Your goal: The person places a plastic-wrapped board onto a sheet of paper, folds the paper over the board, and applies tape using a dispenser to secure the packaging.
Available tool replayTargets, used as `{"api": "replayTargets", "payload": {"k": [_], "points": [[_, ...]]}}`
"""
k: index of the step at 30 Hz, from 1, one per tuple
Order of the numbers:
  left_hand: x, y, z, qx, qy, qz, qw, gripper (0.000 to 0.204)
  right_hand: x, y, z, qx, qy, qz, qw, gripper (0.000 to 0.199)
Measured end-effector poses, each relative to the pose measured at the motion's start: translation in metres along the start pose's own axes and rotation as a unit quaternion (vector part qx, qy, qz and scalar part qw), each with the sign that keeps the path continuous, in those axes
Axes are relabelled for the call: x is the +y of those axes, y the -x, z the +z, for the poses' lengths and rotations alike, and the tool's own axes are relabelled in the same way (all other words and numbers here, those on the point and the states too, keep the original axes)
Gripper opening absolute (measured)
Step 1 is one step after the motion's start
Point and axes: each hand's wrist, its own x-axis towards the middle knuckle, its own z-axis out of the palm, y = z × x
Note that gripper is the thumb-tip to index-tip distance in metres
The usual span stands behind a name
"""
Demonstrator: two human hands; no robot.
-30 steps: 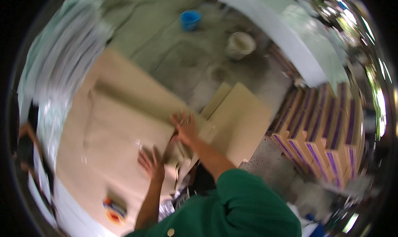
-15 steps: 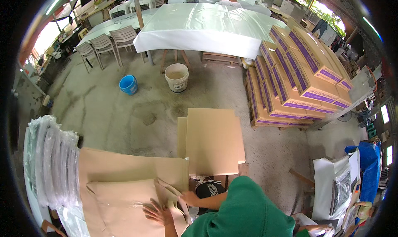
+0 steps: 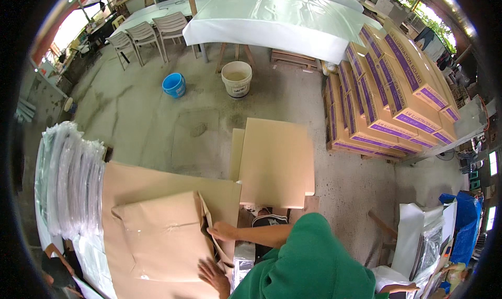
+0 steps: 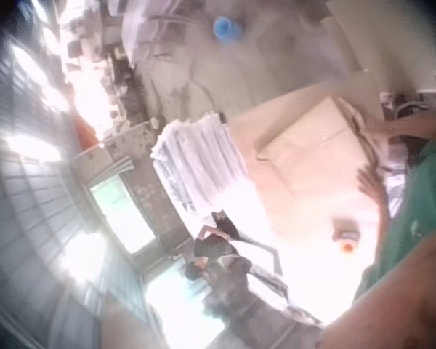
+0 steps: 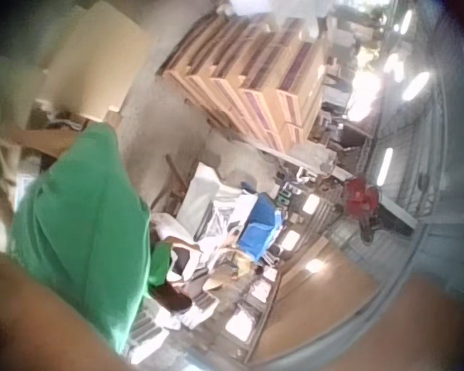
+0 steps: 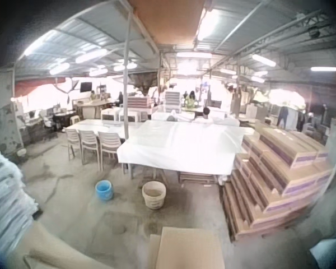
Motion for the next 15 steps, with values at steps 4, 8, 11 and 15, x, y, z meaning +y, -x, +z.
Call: {"api": "replayTargets", "payload": {"k": [4,8,11,15], "points": [[0.007,0.040,0.028,-0.024,0.114,-0.021,0.993,0.052,-0.018,-0.032,0.022,0.038,0.023,-0.014,0.999,0.057],[-0.003,0.006,-0.011,0.029,0.189,-0.057,0.980,0.057,-0.030,-0.083,0.067,0.116,0.152,0.086,0.978,0.031],[-0.025,-0.052,-0.011,0.123,0.184,-0.011,0.975,0.031,-0.006,-0.106,0.085,0.135,0.220,0.018,0.966,0.033],[-0.038,-0.054,0.009,0.216,0.281,0.009,0.935,0.032,-0.047,-0.079,0.053,0.034,0.033,0.051,0.998,0.036]]}}
